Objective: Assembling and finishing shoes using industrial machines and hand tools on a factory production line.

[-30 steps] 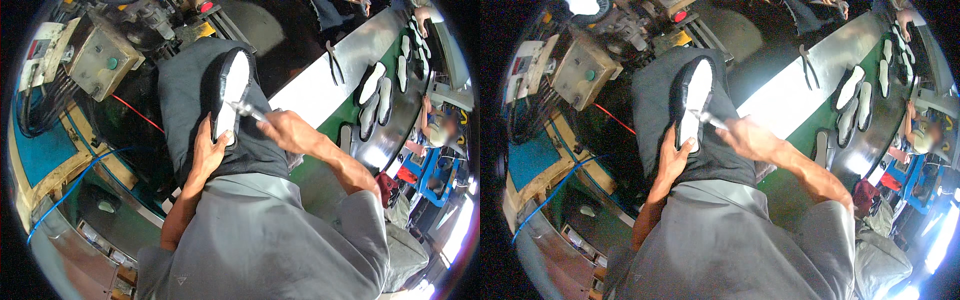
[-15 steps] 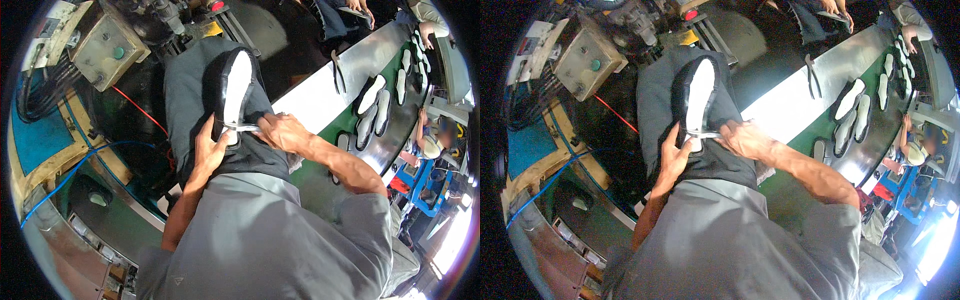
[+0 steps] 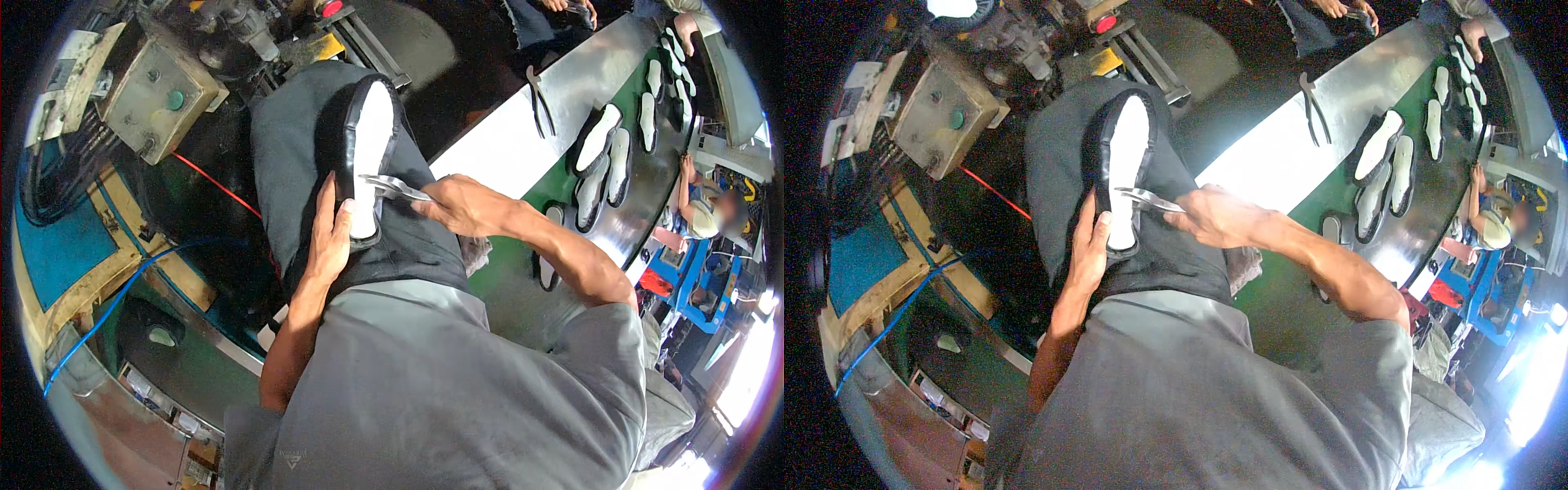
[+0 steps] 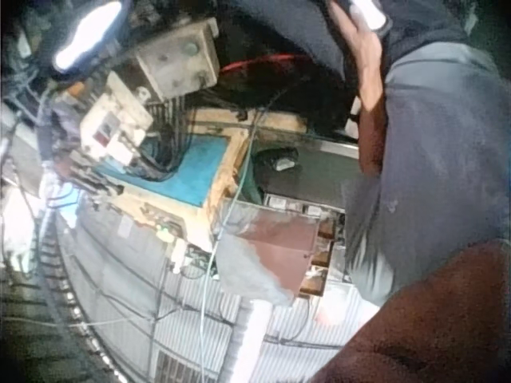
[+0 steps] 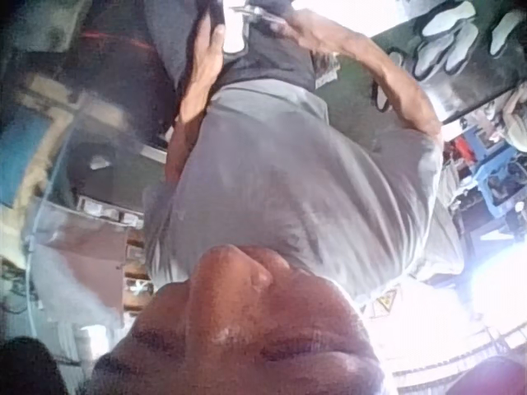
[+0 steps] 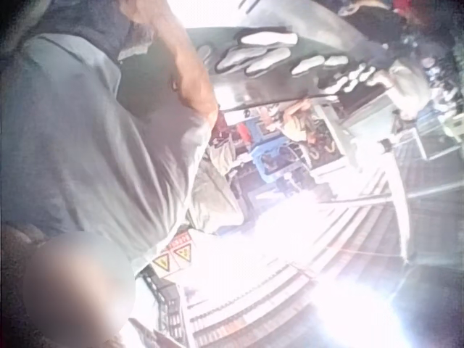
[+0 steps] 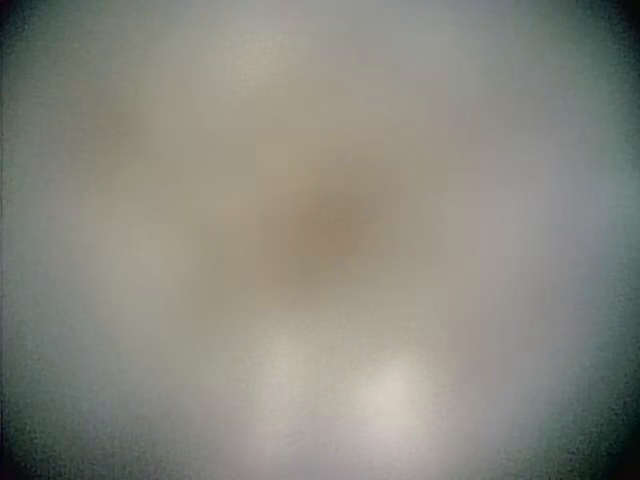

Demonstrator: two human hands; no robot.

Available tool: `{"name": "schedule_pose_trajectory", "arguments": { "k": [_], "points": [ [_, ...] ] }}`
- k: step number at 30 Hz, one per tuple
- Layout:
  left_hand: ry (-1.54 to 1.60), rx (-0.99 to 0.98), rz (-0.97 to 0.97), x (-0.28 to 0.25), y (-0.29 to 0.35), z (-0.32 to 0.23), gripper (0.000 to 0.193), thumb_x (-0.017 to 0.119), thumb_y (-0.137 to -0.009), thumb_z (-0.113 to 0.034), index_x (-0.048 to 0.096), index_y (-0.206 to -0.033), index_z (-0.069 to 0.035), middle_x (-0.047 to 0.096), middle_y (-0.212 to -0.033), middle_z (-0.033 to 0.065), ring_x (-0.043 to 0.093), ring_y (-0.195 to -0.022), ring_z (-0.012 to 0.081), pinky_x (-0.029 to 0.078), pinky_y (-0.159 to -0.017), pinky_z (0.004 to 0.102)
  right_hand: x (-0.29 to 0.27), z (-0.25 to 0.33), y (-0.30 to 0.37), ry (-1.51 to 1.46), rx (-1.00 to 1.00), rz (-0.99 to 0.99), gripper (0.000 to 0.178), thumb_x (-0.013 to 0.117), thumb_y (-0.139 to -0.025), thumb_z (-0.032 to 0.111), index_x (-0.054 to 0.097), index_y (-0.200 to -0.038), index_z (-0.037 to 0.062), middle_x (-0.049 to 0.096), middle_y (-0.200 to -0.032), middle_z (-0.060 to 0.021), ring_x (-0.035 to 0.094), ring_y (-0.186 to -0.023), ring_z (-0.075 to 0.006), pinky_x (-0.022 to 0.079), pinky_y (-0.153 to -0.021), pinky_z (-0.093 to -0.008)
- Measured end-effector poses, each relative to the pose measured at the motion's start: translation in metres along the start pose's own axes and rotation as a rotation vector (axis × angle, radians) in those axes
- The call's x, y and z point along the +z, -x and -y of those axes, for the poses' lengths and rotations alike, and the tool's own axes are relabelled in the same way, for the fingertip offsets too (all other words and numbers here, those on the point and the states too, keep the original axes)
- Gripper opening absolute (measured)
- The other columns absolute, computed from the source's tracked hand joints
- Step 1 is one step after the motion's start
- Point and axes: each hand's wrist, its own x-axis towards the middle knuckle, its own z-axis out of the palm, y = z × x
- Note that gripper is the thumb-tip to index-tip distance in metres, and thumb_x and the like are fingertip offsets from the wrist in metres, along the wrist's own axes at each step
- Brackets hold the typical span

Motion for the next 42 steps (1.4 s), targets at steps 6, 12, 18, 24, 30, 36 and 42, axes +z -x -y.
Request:
{"name": "schedule_pose_trajectory", "arguments": {
  "k": [6, 12, 18, 24, 30, 36, 42],
  "points": [
    [-0.245, 0.104, 0.005, 0.002, -0.003, 0.001, 0.061, 0.048, -0.117, -0.029, 0.035, -0.167, 0.004, 0.042, -0.167, 0.0277, 0.039, -0.157, 0.0424, 0.029, -0.131, 0.0456, -0.003, 0.006, -0.022, -0.283, 0.022, 0.046, 0.051, 0.053, -0.115, 0.039, 0.064, -0.093, -0.0057, 0.066, -0.076, -0.0256, 0.068, -0.075, -0.0444, 0.055, -0.067, -0.0531],
    [0.013, -0.084, 0.094, -0.006, -0.011, -0.026, 0.067, 0.057, -0.115, -0.029, 0.032, -0.168, 0.003, 0.043, -0.170, 0.0223, 0.041, -0.157, 0.0345, 0.031, -0.130, 0.0425, 0.015, -0.004, -0.016, 0.343, -0.114, -0.249, 0.032, 0.064, -0.109, 0.026, 0.060, -0.098, -0.0031, 0.067, -0.086, -0.0225, 0.070, -0.074, -0.0461, 0.058, -0.069, -0.0525],
    [0.154, -0.149, 0.133, 0.001, -0.019, -0.014, 0.071, 0.057, -0.115, -0.021, 0.022, -0.172, 0.002, 0.034, -0.175, 0.0218, 0.033, -0.161, 0.0304, 0.026, -0.132, 0.0390, 0.016, -0.015, -0.004, 0.071, -0.062, -0.450, 0.037, 0.071, -0.101, 0.014, 0.064, -0.134, -0.0020, 0.065, -0.096, -0.0219, 0.070, -0.082, -0.0420, 0.059, -0.075, -0.0515],
    [0.051, -0.135, 0.241, -0.004, -0.020, -0.021, 0.073, 0.054, -0.115, -0.021, 0.016, -0.173, 0.002, 0.028, -0.176, 0.0260, 0.028, -0.164, 0.0334, 0.024, -0.133, 0.0398, 0.034, -0.015, -0.023, 0.376, -0.063, -0.474, 0.041, 0.077, -0.088, 0.008, 0.055, -0.121, -0.0002, 0.065, -0.095, -0.0190, 0.071, -0.073, -0.0394, 0.058, -0.060, -0.0497],
    [0.063, -0.134, 0.239, -0.007, -0.018, -0.020, 0.080, 0.059, -0.112, -0.012, 0.010, -0.174, 0.002, 0.028, -0.176, 0.0255, 0.032, -0.162, 0.0299, 0.027, -0.131, 0.0370, 0.023, -0.002, -0.019, 0.355, -0.147, -0.557, 0.030, 0.073, -0.092, 0.014, 0.051, -0.107, 0.0011, 0.067, -0.088, -0.0185, 0.073, -0.072, -0.0409, 0.059, -0.060, -0.0518],
    [0.036, -0.115, 0.250, -0.011, -0.028, -0.013, 0.082, 0.060, -0.110, -0.004, 0.010, -0.176, -0.004, 0.036, -0.171, 0.0234, 0.040, -0.155, 0.0271, 0.032, -0.127, 0.0357, 0.024, -0.017, -0.038, 0.347, -0.004, -0.399, 0.028, 0.073, -0.091, 0.013, 0.051, -0.105, 0.0028, 0.065, -0.086, -0.0163, 0.071, -0.074, -0.0413, 0.058, -0.065, -0.0535],
    [0.221, -0.170, 0.332, -0.011, -0.009, -0.025, 0.110, 0.070, -0.086, 0.012, 0.008, -0.176, -0.004, 0.034, -0.171, 0.0171, 0.032, -0.158, 0.0258, 0.030, -0.127, 0.0352, 0.075, -0.018, -0.023, 0.461, -0.048, -0.399, 0.024, 0.070, -0.092, 0.012, 0.052, -0.105, 0.0046, 0.067, -0.088, -0.0167, 0.072, -0.077, -0.0405, 0.058, -0.065, -0.0521]
  ]
}}
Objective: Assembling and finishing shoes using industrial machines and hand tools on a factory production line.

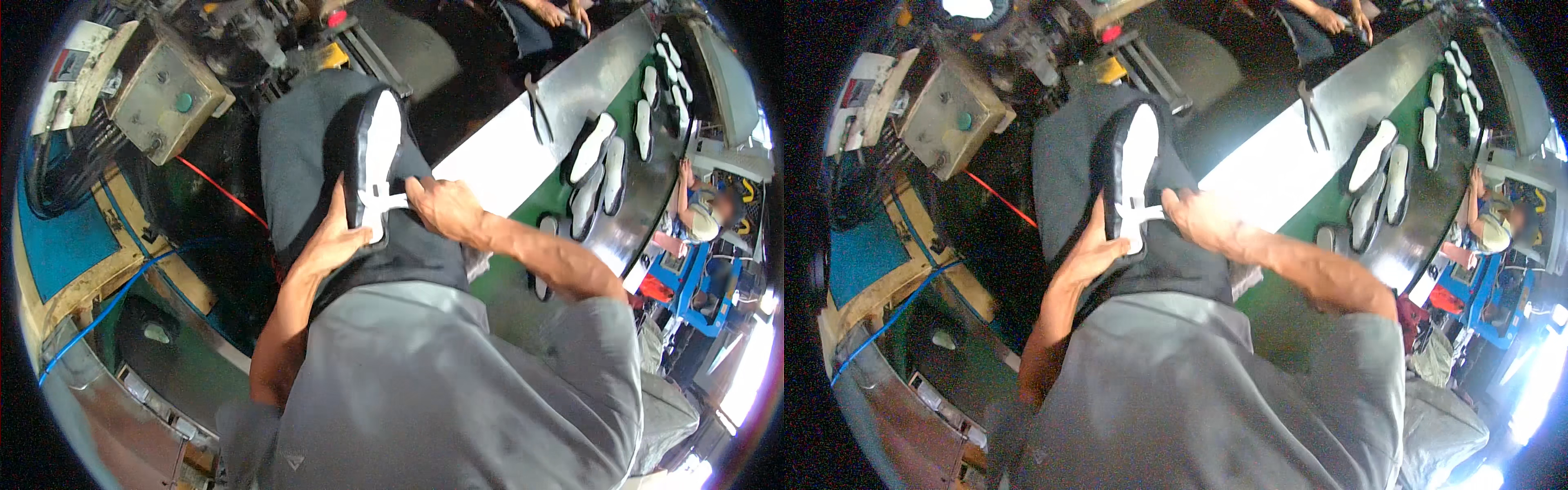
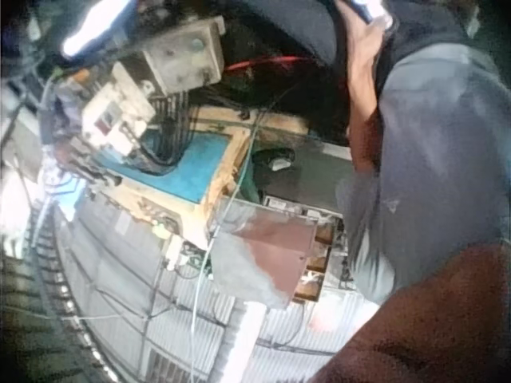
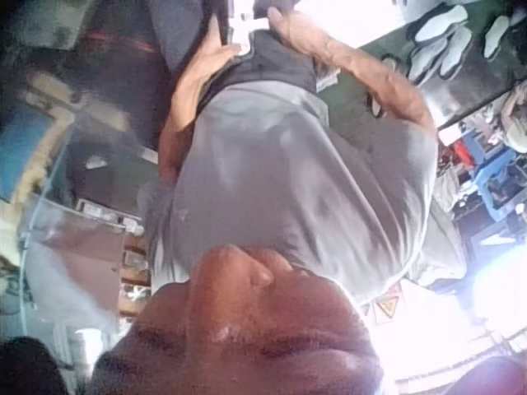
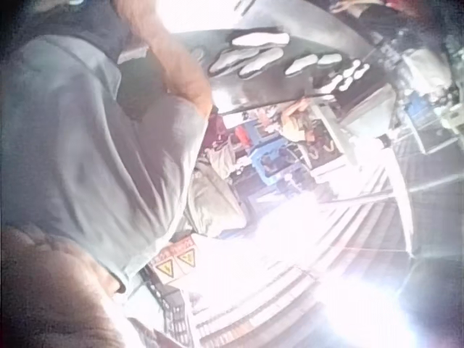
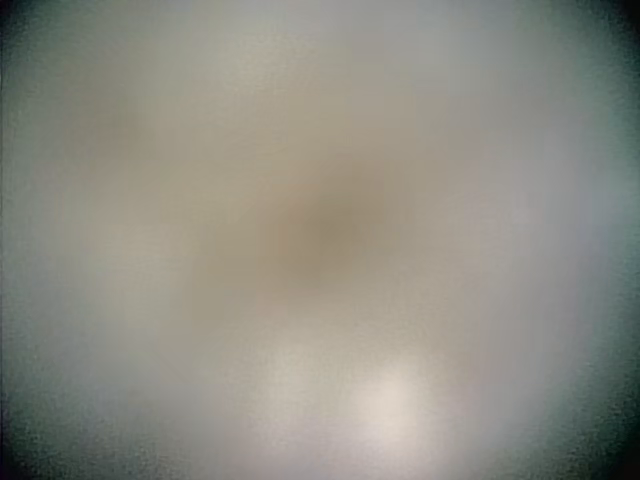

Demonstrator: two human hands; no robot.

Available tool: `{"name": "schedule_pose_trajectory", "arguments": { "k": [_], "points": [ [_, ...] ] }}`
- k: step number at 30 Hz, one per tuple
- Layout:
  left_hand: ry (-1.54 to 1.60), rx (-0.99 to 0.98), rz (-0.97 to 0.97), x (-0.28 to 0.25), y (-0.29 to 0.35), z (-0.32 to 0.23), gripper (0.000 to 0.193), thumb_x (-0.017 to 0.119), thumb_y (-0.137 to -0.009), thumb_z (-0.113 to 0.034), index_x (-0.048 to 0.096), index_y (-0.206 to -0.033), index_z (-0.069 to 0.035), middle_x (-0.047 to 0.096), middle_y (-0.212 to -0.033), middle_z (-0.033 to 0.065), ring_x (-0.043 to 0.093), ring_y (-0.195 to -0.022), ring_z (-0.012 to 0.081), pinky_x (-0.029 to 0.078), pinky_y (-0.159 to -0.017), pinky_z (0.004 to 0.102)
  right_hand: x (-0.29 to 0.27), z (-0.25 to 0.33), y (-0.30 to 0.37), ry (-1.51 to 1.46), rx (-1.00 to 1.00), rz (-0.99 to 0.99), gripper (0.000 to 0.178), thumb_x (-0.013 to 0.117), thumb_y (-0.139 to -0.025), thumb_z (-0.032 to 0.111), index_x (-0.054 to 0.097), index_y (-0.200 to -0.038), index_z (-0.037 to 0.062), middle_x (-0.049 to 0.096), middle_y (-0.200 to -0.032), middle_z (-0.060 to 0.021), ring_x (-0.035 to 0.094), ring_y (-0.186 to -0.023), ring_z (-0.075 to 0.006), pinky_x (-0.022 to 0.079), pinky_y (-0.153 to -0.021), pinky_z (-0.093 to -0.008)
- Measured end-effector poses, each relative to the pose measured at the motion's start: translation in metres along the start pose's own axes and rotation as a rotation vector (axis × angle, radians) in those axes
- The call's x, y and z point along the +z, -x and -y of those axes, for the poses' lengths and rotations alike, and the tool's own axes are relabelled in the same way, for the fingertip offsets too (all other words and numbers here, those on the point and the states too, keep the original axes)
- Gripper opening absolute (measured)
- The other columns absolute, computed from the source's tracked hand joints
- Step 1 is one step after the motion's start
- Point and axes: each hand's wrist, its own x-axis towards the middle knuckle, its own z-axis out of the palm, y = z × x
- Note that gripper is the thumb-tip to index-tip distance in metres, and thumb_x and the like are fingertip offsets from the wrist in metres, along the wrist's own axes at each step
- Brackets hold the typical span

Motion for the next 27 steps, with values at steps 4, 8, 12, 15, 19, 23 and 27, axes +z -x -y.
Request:
{"name": "schedule_pose_trajectory", "arguments": {
  "k": [4, 8, 12, 15, 19, 23, 27],
  "points": [
    [-0.107, -0.010, -0.056, -0.003, -0.007, -0.005, 0.108, 0.071, -0.083, 0.007, 0.016, -0.175, -0.004, 0.031, -0.174, 0.0221, 0.030, -0.162, 0.0310, 0.029, -0.129, 0.0387, 0.024, -0.048, 0.032, -0.248, 0.246, -0.012, 0.028, 0.070, -0.092, 0.011, 0.055, -0.113, 0.0014, 0.070, -0.091, -0.0206, 0.073, -0.084, -0.0442, 0.059, -0.076, -0.0533],
    [-0.628, 0.026, -0.136, 0.002, -0.006, -0.043, 0.107, 0.077, -0.081, -0.002, 0.023, -0.173, -0.005, 0.038, -0.165, 0.0295, 0.040, -0.152, 0.0449, 0.033, -0.128, 0.0489, 0.109, -0.106, 0.097, -0.162, 0.547, -0.039, 0.030, 0.073, -0.096, 0.017, 0.056, -0.115, 0.0004, 0.071, -0.098, -0.0233, 0.072, -0.091, -0.0459, 0.058, -0.081, -0.0563],
    [-1.191, 0.216, -0.140, 0.010, -0.003, -0.070, 0.106, 0.081, -0.078, -0.007, 0.030, -0.171, -0.009, 0.044, -0.152, 0.0318, 0.047, -0.139, 0.0492, 0.034, -0.122, 0.0605, 0.119, -0.108, 0.099, -0.097, 0.665, -0.139, 0.068, 0.083, -0.093, 0.032, 0.054, -0.144, -0.0018, 0.057, -0.144, -0.0297, 0.057, -0.133, -0.0462, 0.052, -0.106, -0.0535],
    [-1.437, 0.342, -0.119, 0.028, -0.006, -0.096, 0.099, 0.083, -0.076, -0.008, 0.042, -0.166, -0.012, 0.045, -0.152, 0.0300, 0.048, -0.140, 0.0450, 0.030, -0.122, 0.0672, 0.012, -0.048, 0.048, -0.136, 0.325, -0.444, 0.105, 0.093, -0.077, 0.018, 0.038, -0.165, 0.0001, 0.047, -0.158, -0.0280, 0.049, -0.143, -0.0481, 0.042, -0.120, -0.0551],
    [-1.816, 0.571, 0.019, 0.053, -0.012, -0.119, 0.064, 0.067, -0.093, -0.013, 0.055, -0.156, -0.014, 0.047, -0.157, 0.0252, 0.043, -0.149, 0.0433, 0.024, -0.125, 0.0740, -0.011, -0.016, -0.005, -0.316, 0.042, -0.372, 0.116, 0.095, -0.069, 0.009, 0.032, -0.165, -0.0058, 0.044, -0.161, -0.0289, 0.045, -0.149, -0.0482, 0.038, -0.126, -0.0526],
    [-1.070, 0.661, -0.040, 0.023, 0.002, -0.150, 0.107, 0.091, -0.071, -0.016, 0.042, -0.166, -0.006, 0.033, -0.172, 0.0241, 0.031, -0.161, 0.0427, 0.022, -0.132, 0.0582, 0.017, -0.024, -0.005, -0.407, 0.071, -0.563, 0.117, 0.094, -0.069, 0.008, 0.029, -0.166, -0.0065, 0.045, -0.161, -0.0291, 0.044, -0.150, -0.0474, 0.037, -0.127, -0.0520],
    [-0.097, 0.433, -0.149, 0.010, 0.014, -0.127, 0.113, 0.091, -0.075, -0.016, 0.030, -0.168, 0.006, 0.036, -0.173, 0.0218, 0.033, -0.163, 0.0318, 0.019, -0.135, 0.0475, 0.037, -0.012, -0.029, -0.513, 0.015, -0.793, 0.121, 0.093, -0.069, 0.006, 0.024, -0.167, -0.0056, 0.044, -0.161, -0.0324, 0.047, -0.146, -0.0505, 0.040, -0.124, -0.0542]
  ]
}}
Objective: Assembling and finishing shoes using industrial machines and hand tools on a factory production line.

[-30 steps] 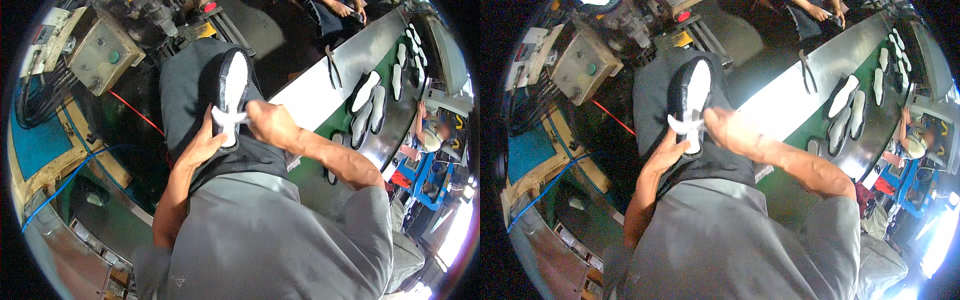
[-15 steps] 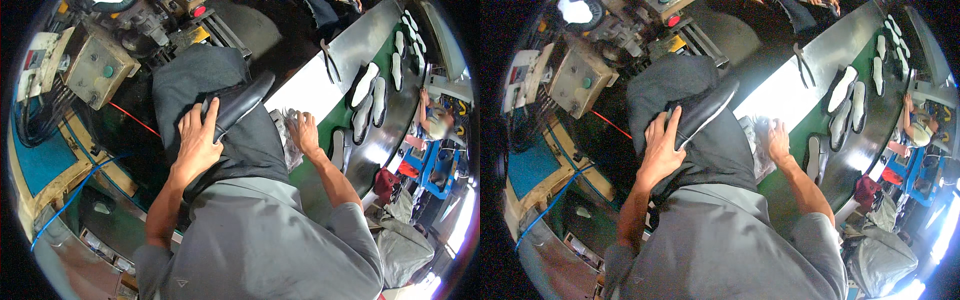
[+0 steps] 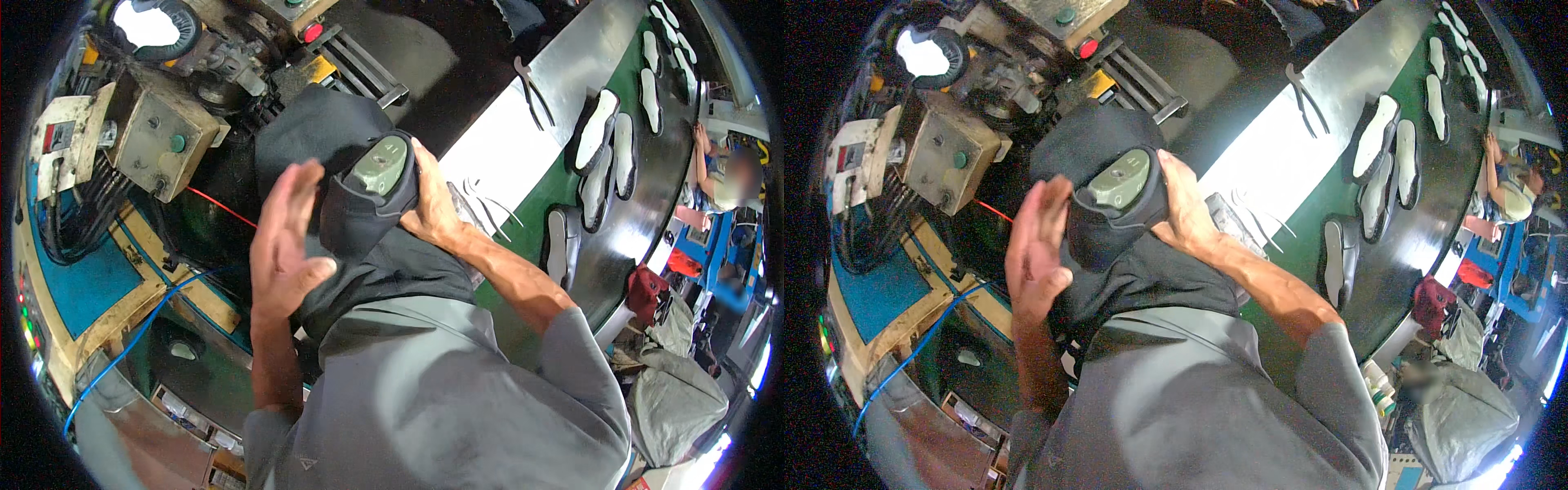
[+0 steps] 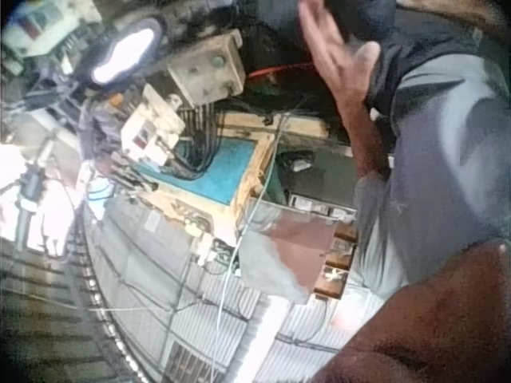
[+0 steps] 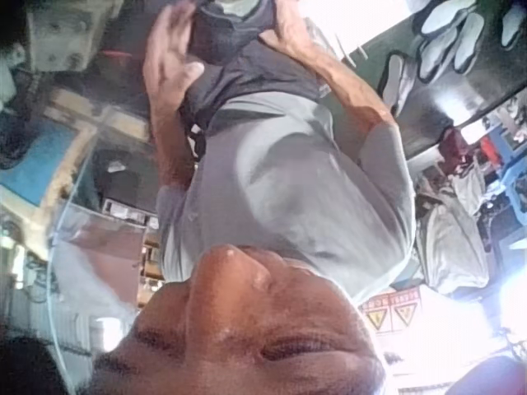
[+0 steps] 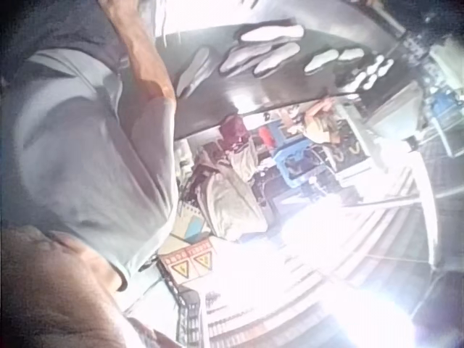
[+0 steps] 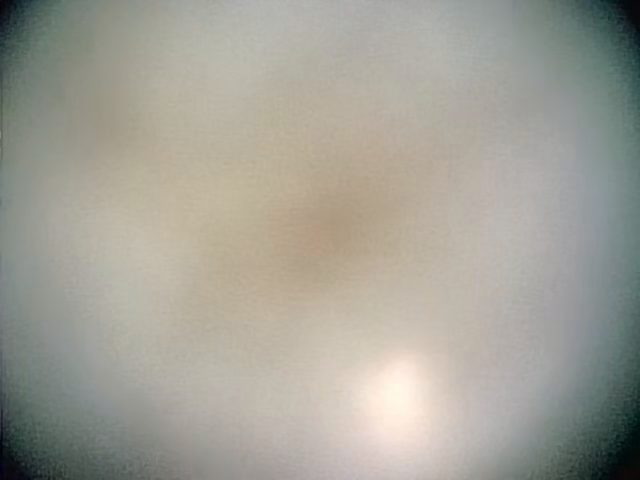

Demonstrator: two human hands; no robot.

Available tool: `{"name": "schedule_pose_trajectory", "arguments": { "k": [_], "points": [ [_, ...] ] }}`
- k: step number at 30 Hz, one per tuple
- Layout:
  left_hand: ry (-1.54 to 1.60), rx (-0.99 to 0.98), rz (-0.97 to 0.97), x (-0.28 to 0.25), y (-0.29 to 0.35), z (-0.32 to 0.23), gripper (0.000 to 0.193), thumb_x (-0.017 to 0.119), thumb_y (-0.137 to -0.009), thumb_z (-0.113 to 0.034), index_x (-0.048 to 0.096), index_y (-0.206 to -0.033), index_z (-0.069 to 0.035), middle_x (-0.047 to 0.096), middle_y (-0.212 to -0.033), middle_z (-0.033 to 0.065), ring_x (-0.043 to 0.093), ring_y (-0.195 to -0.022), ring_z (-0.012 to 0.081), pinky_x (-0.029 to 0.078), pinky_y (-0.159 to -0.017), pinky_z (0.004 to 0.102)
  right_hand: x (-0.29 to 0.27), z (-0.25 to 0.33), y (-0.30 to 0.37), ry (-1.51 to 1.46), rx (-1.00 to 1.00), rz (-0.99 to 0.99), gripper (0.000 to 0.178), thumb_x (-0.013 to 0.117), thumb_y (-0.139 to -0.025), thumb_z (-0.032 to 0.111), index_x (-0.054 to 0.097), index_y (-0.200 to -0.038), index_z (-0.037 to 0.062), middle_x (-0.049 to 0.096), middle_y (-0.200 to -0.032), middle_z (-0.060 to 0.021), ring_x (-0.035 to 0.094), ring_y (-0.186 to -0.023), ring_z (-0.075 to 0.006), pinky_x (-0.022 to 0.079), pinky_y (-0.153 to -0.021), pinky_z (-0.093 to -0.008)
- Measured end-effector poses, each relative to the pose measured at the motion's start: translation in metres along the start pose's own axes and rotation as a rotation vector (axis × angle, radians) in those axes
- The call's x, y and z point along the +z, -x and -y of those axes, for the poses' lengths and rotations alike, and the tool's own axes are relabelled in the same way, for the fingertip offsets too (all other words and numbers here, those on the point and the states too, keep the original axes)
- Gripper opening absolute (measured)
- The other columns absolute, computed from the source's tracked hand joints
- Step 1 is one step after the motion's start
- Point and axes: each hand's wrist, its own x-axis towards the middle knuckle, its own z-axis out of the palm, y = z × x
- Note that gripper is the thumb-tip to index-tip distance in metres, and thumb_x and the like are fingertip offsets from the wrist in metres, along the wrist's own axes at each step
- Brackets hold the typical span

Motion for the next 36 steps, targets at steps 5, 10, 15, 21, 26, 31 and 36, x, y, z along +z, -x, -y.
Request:
{"name": "schedule_pose_trajectory", "arguments": {
  "k": [5, 10, 15, 21, 26, 31, 36],
  "points": [
    [0.000, 0.057, 0.232, 0.014, -0.007, -0.007, 0.125, 0.095, -0.071, -0.021, 0.024, -0.170, 0.006, 0.031, -0.176, 0.0212, 0.031, -0.164, 0.0317, 0.020, -0.135, 0.0445, 0.006, 0.009, -0.011, -0.164, -0.092, -0.033, 0.118, 0.092, -0.070, 0.006, 0.025, -0.167, -0.0048, 0.043, -0.161, -0.0333, 0.046, -0.147, -0.0522, 0.039, -0.124, -0.0552],
    [-0.227, 0.293, 0.144, -0.018, -0.025, -0.015, 0.098, 0.091, -0.074, -0.020, 0.049, -0.161, -0.003, 0.031, -0.176, 0.0203, 0.037, -0.161, 0.0331, 0.034, -0.130, 0.0455, -0.055, 0.054, -0.071, -0.202, 0.086, 0.488, 0.111, 0.090, -0.083, 0.030, 0.028, -0.167, -0.0071, 0.051, -0.154, -0.0367, 0.052, -0.144, -0.0505, 0.042, -0.123, -0.0499],
    [0.112, -0.114, -0.237, -0.058, -0.057, 0.003, 0.055, 0.077, -0.092, -0.006, 0.063, -0.145, 0.000, 0.069, -0.127, 0.0082, 0.068, -0.114, 0.0180, 0.055, -0.101, 0.0340, -0.046, 0.101, -0.091, -0.319, 0.331, 0.607, 0.105, 0.089, -0.090, 0.044, 0.036, -0.164, -0.0074, 0.050, -0.157, -0.0359, 0.054, -0.146, -0.0413, 0.046, -0.120, -0.0456],
    [0.360, -0.468, -0.456, -0.108, -0.044, 0.074, 0.042, 0.074, -0.100, -0.014, 0.065, -0.140, -0.009, 0.071, -0.119, 0.0042, 0.070, -0.107, 0.0170, 0.059, -0.092, 0.0392, -0.007, 0.116, -0.059, 0.322, -0.236, 0.690, 0.088, 0.090, -0.082, 0.027, 0.053, -0.161, 0.0348, 0.020, -0.176, -0.0284, 0.049, -0.132, -0.0534, 0.051, -0.113, -0.0589],
    [-0.648, -0.168, -0.549, -0.141, -0.039, 0.115, 0.039, 0.075, -0.100, -0.021, 0.072, -0.134, -0.003, 0.071, -0.124, 0.0174, 0.069, -0.117, 0.0323, 0.054, -0.102, 0.0442, 0.015, 0.119, -0.075, 0.316, -0.278, 0.748, 0.082, 0.088, -0.081, 0.025, 0.058, -0.158, 0.0330, 0.020, -0.176, -0.0283, 0.050, -0.130, -0.0540, 0.052, -0.112, -0.0585],
    [-0.781, -0.071, -0.600, -0.152, -0.043, 0.107, 0.025, 0.066, -0.103, -0.014, 0.078, -0.115, 0.004, 0.077, -0.109, 0.0255, 0.075, -0.101, 0.0443, 0.057, -0.090, 0.0467, 0.024, 0.125, -0.087, 0.333, -0.285, 0.797, 0.072, 0.085, -0.083, 0.028, 0.064, -0.152, 0.0354, 0.021, -0.176, -0.0283, 0.050, -0.128, -0.0546, 0.056, -0.105, -0.0598],
    [-0.732, -0.154, -0.595, -0.160, -0.044, 0.105, 0.025, 0.066, -0.103, -0.014, 0.077, -0.117, 0.004, 0.077, -0.109, 0.0258, 0.075, -0.101, 0.0430, 0.057, -0.088, 0.0446, 0.030, 0.128, -0.095, 0.350, -0.299, 0.791, 0.072, 0.085, -0.082, 0.028, 0.066, -0.150, 0.0360, 0.020, -0.176, -0.0271, 0.050, -0.128, -0.0548, 0.059, -0.100, -0.0592]
  ]
}}
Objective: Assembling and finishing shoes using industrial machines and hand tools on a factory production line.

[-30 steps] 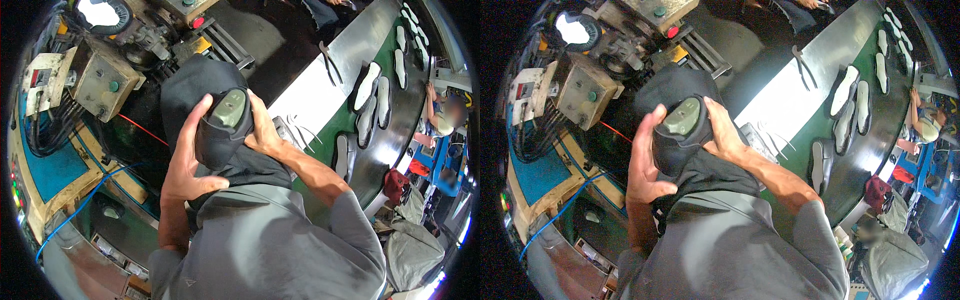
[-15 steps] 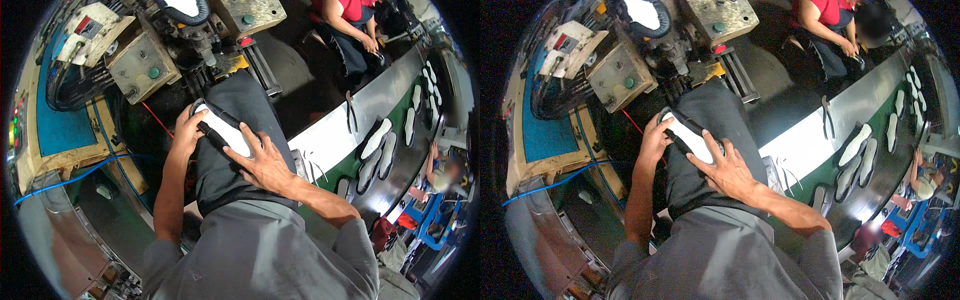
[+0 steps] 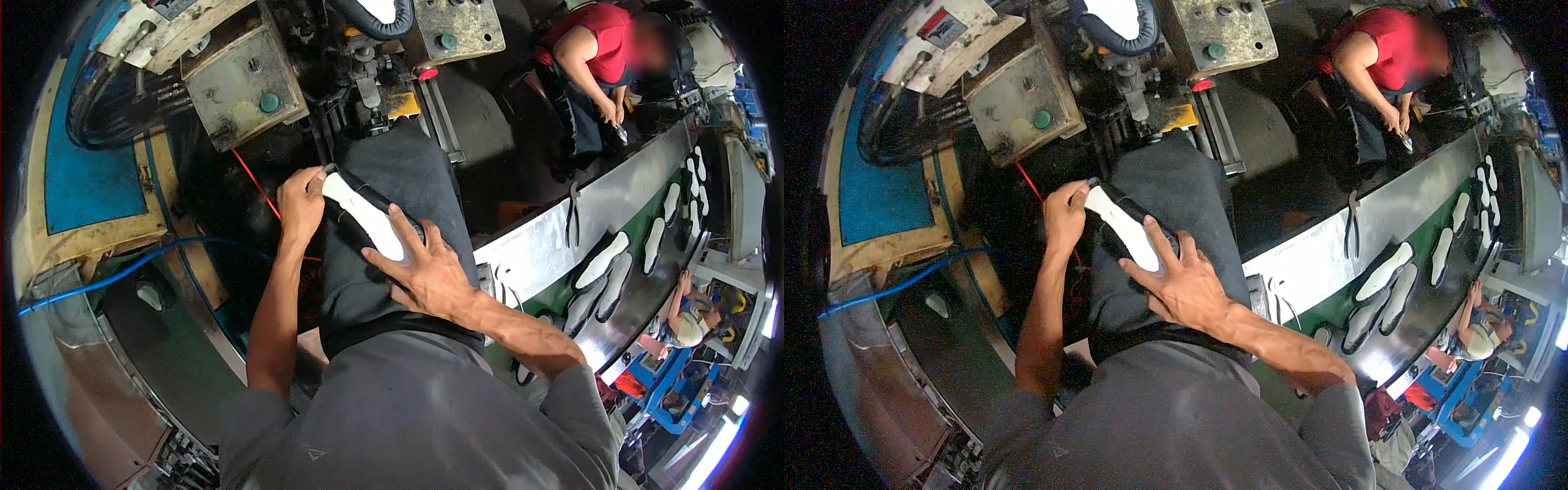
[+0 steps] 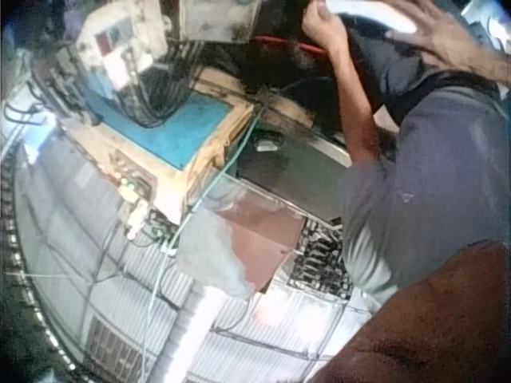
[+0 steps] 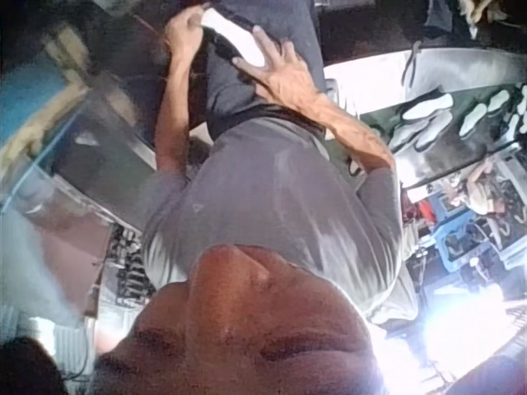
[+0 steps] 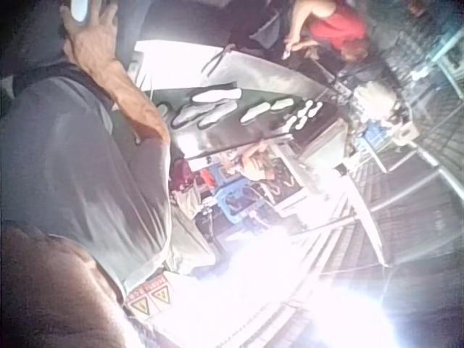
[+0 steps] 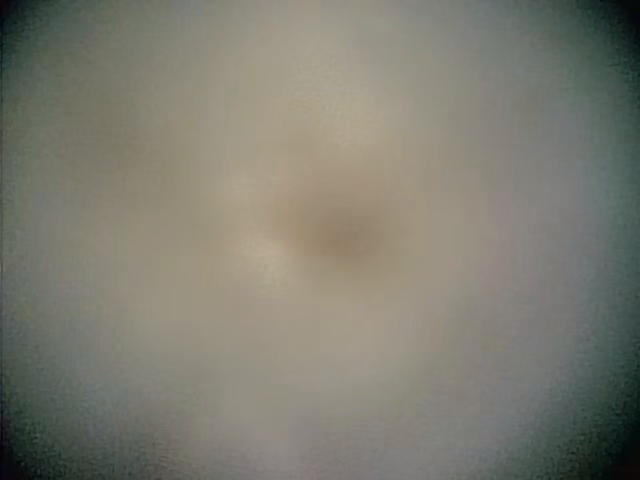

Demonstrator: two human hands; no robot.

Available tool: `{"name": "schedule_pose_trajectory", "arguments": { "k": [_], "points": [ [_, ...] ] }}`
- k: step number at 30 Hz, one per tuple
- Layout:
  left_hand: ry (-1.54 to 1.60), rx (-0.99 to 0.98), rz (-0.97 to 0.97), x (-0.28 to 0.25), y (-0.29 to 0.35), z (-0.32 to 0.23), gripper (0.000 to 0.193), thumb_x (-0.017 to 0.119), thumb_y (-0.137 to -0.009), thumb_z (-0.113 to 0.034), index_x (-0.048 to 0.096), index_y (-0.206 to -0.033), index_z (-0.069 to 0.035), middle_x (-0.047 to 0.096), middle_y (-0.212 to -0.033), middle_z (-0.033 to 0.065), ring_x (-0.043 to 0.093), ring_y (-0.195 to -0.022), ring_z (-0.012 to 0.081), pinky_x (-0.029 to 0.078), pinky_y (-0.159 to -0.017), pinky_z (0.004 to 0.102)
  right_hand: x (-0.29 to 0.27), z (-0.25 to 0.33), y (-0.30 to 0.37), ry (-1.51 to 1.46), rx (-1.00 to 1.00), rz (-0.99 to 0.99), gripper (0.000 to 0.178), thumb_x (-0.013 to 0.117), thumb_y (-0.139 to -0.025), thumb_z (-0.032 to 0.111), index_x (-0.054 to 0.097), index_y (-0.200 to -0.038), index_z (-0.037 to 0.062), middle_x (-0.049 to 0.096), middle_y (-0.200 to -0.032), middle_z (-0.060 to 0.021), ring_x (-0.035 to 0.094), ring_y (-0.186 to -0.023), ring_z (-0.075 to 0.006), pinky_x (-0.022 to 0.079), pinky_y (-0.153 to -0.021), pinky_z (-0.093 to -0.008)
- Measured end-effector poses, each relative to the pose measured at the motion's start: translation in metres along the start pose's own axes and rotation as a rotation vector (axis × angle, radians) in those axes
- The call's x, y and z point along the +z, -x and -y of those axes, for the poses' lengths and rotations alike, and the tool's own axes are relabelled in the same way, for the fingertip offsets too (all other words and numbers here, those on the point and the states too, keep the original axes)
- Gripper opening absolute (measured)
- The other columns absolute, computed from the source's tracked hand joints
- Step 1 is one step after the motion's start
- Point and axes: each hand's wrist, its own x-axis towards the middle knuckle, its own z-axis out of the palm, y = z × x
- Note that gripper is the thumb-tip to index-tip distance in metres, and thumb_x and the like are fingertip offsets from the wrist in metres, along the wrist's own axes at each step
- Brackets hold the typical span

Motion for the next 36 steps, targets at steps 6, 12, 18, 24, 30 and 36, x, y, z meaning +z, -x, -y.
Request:
{"name": "schedule_pose_trajectory", "arguments": {
  "k": [6, 12, 18, 24, 30, 36],
  "points": [
    [0.138, -0.058, -0.047, 0.011, -0.001, 0.027, 0.025, 0.068, -0.102, -0.016, 0.078, -0.117, 0.002, 0.078, -0.105, 0.0264, 0.078, -0.097, 0.0371, 0.057, -0.086, 0.0407, -0.004, -0.008, -0.004, -0.014, -0.041, -0.023, 0.069, 0.085, -0.081, 0.028, 0.068, -0.148, 0.0352, 0.023, -0.176, -0.0268, 0.052, -0.126, -0.0553, 0.059, -0.101, -0.0573],
    [0.467, -0.312, 0.437, 0.016, -0.048, -0.005, 0.033, 0.066, -0.110, -0.029, 0.078, -0.118, 0.001, 0.073, -0.091, 0.0051, 0.066, -0.089, 0.0140, 0.052, -0.084, 0.0312, -0.033, -0.036, 0.018, -0.212, 0.090, -0.027, 0.068, 0.087, -0.082, 0.028, 0.070, -0.148, 0.0299, 0.030, -0.173, -0.0297, 0.054, -0.132, -0.0531, 0.054, -0.108, -0.0575],
    [0.842, -0.039, -0.122, -0.030, -0.217, -0.133, 0.062, 0.072, -0.105, -0.046, 0.060, -0.147, -0.002, 0.070, -0.136, 0.0087, 0.066, -0.125, 0.0255, 0.053, -0.108, 0.0474, -0.098, -0.065, 0.031, -0.034, 0.245, -0.455, 0.064, 0.087, -0.083, 0.026, 0.072, -0.145, 0.0232, 0.033, -0.169, -0.0354, 0.056, -0.132, -0.0518, 0.055, -0.107, -0.0590],
    [1.161, -0.255, 0.155, -0.045, -0.266, -0.192, 0.041, 0.079, -0.100, -0.027, 0.064, -0.134, -0.008, 0.074, -0.120, 0.0096, 0.072, -0.112, 0.0258, 0.059, -0.101, 0.0461, -0.175, -0.085, -0.060, 0.101, 0.107, -0.594, 0.068, 0.086, -0.083, 0.027, 0.068, -0.149, 0.0251, 0.033, -0.169, -0.0351, 0.056, -0.132, -0.0510, 0.055, -0.108, -0.0569],
    [1.221, -0.206, 0.328, -0.119, -0.139, -0.136, 0.061, 0.065, -0.104, -0.039, 0.050, -0.146, 0.003, 0.069, -0.124, 0.0219, 0.073, -0.108, 0.0339, 0.062, -0.096, 0.0470, -0.203, -0.091, -0.189, 0.074, -0.001, -0.662, 0.071, 0.085, -0.084, 0.027, 0.066, -0.152, 0.0301, 0.036, -0.167, -0.0318, 0.056, -0.127, -0.0539, 0.054, -0.108, -0.0583],
    [1.454, -0.230, 0.382, -0.133, 0.004, -0.075, 0.113, 0.072, -0.096, -0.067, 0.026, -0.163, 0.012, 0.059, -0.142, 0.0386, 0.066, -0.130, 0.0505, 0.062, -0.104, 0.0593, -0.168, -0.105, -0.269, 0.082, 0.028, -0.681, 0.066, 0.081, -0.090, 0.033, 0.064, -0.154, 0.0327, 0.027, -0.172, -0.0329, 0.052, -0.132, -0.0566, 0.050, -0.113, -0.0603]
  ]
}}
